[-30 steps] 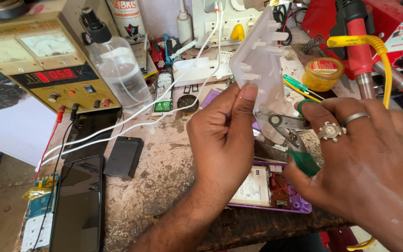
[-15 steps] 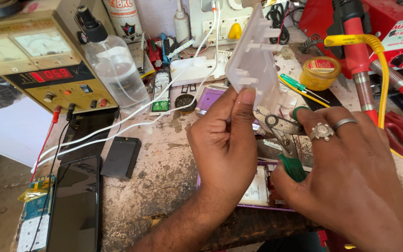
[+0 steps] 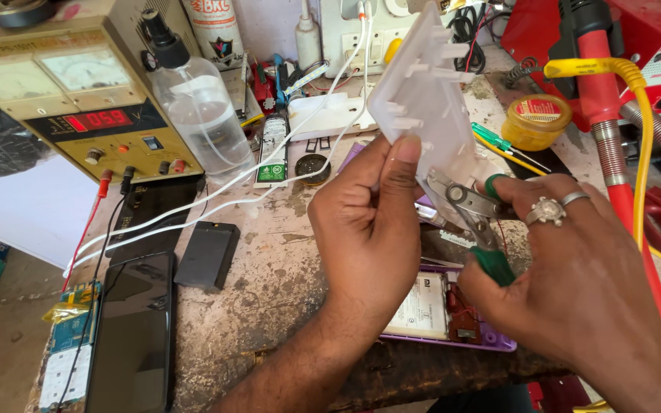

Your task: The person uses wire cutters to trim plastic tabs from a white plastic housing. They then place a battery into a purple electronics case and fit the modified white housing over it, aligning the parts.

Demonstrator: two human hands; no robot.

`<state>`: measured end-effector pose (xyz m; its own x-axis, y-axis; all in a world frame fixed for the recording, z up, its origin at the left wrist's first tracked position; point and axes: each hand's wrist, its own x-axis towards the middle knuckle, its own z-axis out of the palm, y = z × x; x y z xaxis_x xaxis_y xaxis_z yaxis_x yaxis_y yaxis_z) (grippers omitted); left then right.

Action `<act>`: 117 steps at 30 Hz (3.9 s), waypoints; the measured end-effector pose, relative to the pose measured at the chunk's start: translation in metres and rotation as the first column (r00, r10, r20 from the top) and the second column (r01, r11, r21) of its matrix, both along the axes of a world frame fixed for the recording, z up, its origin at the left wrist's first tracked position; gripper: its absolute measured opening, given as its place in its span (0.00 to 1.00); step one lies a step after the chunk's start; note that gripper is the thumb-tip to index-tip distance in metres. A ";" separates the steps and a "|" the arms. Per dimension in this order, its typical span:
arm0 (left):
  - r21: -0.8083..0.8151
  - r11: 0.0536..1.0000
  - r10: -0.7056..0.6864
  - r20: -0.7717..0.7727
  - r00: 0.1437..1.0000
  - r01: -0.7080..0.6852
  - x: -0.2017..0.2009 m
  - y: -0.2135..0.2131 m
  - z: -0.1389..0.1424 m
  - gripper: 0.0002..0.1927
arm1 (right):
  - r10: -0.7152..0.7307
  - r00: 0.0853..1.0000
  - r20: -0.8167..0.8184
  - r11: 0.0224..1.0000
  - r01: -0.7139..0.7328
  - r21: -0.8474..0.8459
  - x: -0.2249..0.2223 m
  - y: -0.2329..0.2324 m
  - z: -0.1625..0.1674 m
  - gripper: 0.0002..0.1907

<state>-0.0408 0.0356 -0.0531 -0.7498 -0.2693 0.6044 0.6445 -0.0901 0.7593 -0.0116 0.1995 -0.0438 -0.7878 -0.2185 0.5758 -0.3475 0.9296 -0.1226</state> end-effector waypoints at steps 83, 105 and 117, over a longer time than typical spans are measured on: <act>0.072 0.997 -0.038 -0.042 0.998 0.041 0.006 0.007 -0.006 0.11 | -0.024 0.994 -0.107 0.997 0.015 -0.078 0.009 -0.016 -0.018 0.41; 0.107 0.991 -0.076 -0.035 0.997 0.079 0.009 0.011 -0.008 0.11 | -0.083 0.989 -0.125 0.996 0.079 -0.042 0.018 -0.021 -0.004 0.39; 0.067 0.996 -0.053 -0.030 0.998 0.055 0.010 0.010 -0.007 0.11 | -0.082 0.994 -0.075 0.997 0.080 -0.023 0.015 -0.013 -0.008 0.40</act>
<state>-0.0305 0.0454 -0.0603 -0.7473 -0.2698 0.6073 0.6583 -0.1755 0.7321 0.0030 0.1870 -0.0518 -0.7563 -0.1439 0.6382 -0.2801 0.9528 -0.1171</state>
